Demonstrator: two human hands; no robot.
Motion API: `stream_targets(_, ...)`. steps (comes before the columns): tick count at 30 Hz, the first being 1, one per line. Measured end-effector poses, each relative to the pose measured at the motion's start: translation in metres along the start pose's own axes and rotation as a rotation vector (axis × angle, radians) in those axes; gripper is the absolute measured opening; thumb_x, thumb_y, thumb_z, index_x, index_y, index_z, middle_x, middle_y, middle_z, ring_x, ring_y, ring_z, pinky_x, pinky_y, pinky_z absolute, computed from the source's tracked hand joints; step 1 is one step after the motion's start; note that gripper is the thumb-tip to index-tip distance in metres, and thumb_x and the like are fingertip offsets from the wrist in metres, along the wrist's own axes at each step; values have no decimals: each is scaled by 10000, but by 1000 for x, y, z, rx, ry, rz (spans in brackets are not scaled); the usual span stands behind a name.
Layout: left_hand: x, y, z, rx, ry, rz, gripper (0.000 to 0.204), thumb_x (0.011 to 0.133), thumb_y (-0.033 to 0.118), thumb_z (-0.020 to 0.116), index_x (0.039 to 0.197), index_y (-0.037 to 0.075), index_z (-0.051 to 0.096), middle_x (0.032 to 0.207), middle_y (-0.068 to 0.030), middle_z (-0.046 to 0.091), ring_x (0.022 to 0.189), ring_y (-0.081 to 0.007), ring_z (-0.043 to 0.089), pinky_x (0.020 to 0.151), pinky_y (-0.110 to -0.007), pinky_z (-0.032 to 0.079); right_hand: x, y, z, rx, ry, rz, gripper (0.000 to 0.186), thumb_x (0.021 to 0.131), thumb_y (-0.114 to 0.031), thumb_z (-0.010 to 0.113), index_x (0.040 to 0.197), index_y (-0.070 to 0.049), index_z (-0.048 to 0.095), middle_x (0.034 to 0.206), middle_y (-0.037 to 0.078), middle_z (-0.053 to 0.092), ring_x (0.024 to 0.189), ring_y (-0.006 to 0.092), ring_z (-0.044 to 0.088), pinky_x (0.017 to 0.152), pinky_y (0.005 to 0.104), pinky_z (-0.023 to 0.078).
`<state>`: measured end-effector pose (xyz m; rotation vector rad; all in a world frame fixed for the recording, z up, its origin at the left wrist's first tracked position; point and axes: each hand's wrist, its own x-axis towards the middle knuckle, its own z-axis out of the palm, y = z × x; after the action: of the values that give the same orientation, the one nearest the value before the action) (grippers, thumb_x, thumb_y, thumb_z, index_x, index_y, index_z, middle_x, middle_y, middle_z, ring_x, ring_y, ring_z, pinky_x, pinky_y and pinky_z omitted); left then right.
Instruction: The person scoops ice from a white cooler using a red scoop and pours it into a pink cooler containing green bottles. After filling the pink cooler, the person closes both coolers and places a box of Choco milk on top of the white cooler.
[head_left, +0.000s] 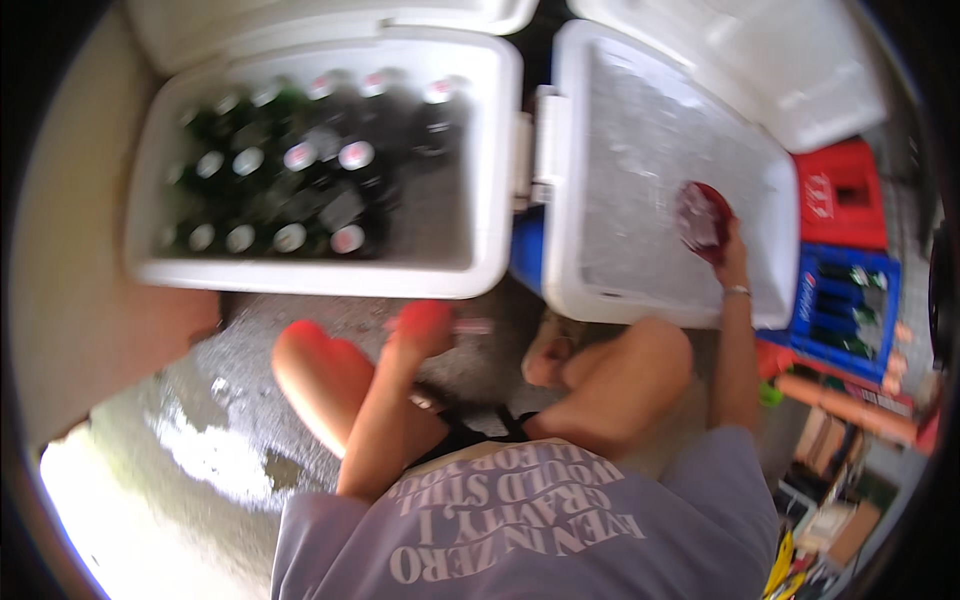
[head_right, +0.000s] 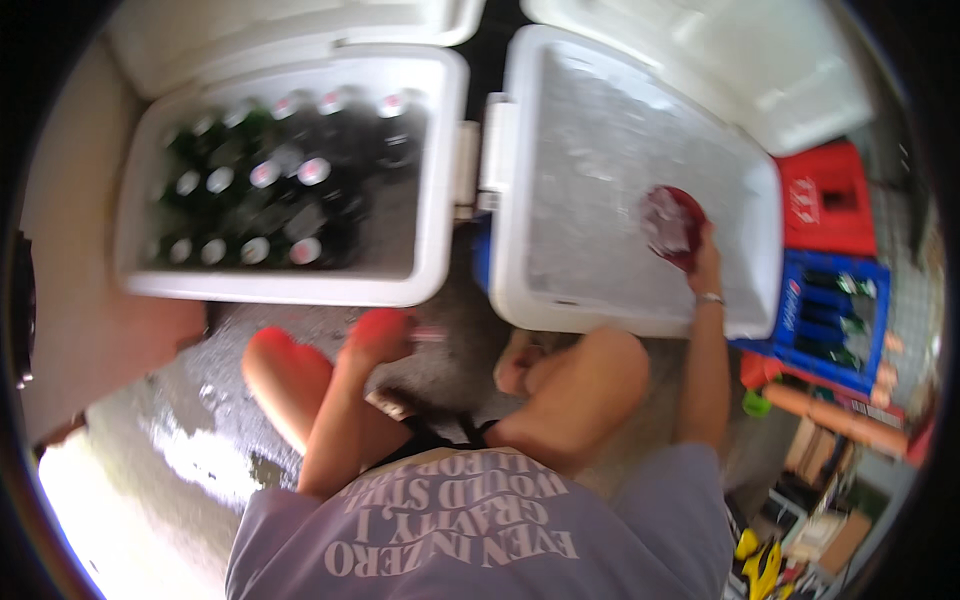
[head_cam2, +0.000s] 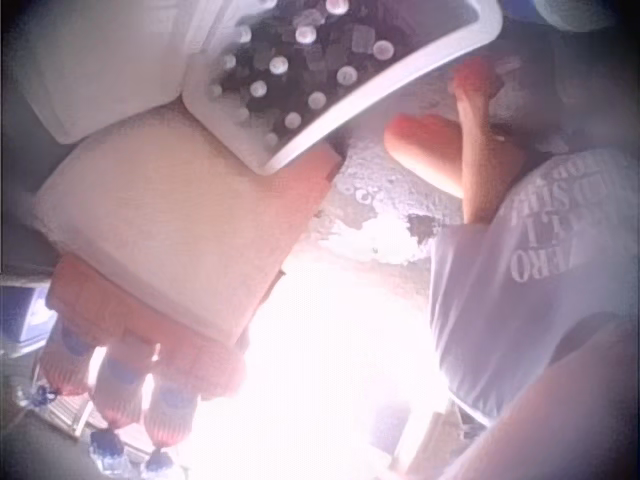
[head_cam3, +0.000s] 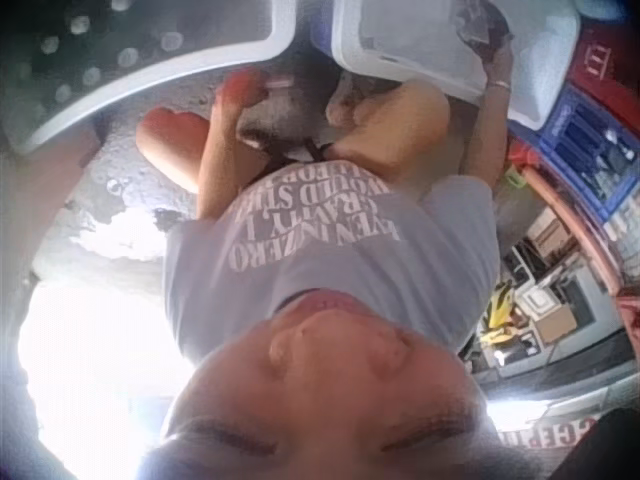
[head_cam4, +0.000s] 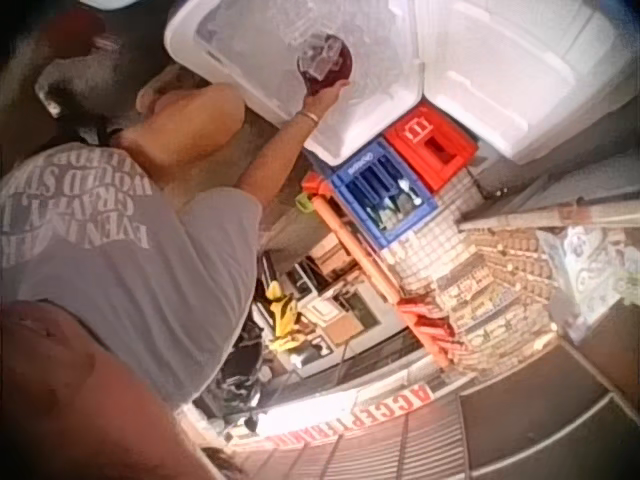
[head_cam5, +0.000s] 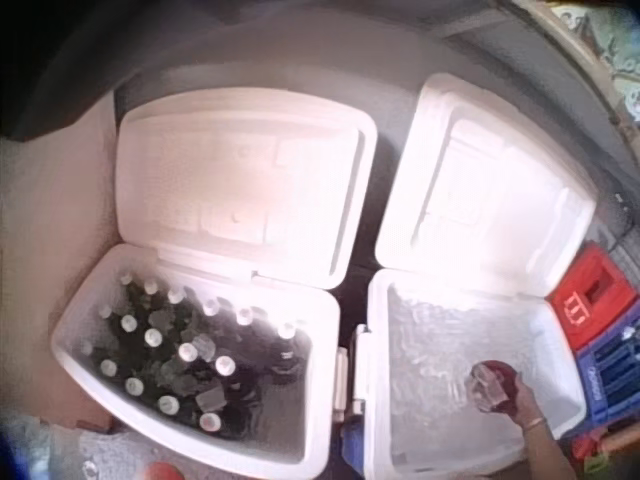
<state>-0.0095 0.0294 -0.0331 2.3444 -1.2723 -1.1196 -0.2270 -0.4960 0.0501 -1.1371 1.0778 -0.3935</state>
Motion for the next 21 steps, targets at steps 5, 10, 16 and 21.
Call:
stream_targets(5,-11,6,-15,-9,-31,1,166,687,156,654,840,107,697,822,-138,688,822,-325,671,750,-446,538,7,-16,4,158,146,-118,589,967,-539,414,1380,-122,442,1372,109,496,1213,343,509,935,565,485)
stream_targets(10,-7,0,6,72,-22,-34,162,686,178,651,818,94,695,778,-147,679,780,-327,676,709,-455,546,-5,-58,15,122,85,-261,574,944,-532,474,1358,-135,476,1349,103,520,1193,334,529,888,517,531)
stream_targets(16,-13,-2,10,8,60,10,172,665,188,689,812,101,705,787,-138,682,781,-331,677,687,-441,548,-75,-109,174,207,-18,-241,599,955,-463,507,1404,-81,399,1420,95,455,1294,327,434,1004,601,404)
stream_targets(21,-28,11,-5,-14,130,17,135,639,145,693,762,91,706,753,-139,682,757,-315,686,653,-414,547,-103,-104,323,175,-371,-177,577,968,-451,491,1402,-79,407,1428,94,437,1327,297,386,1069,563,332)
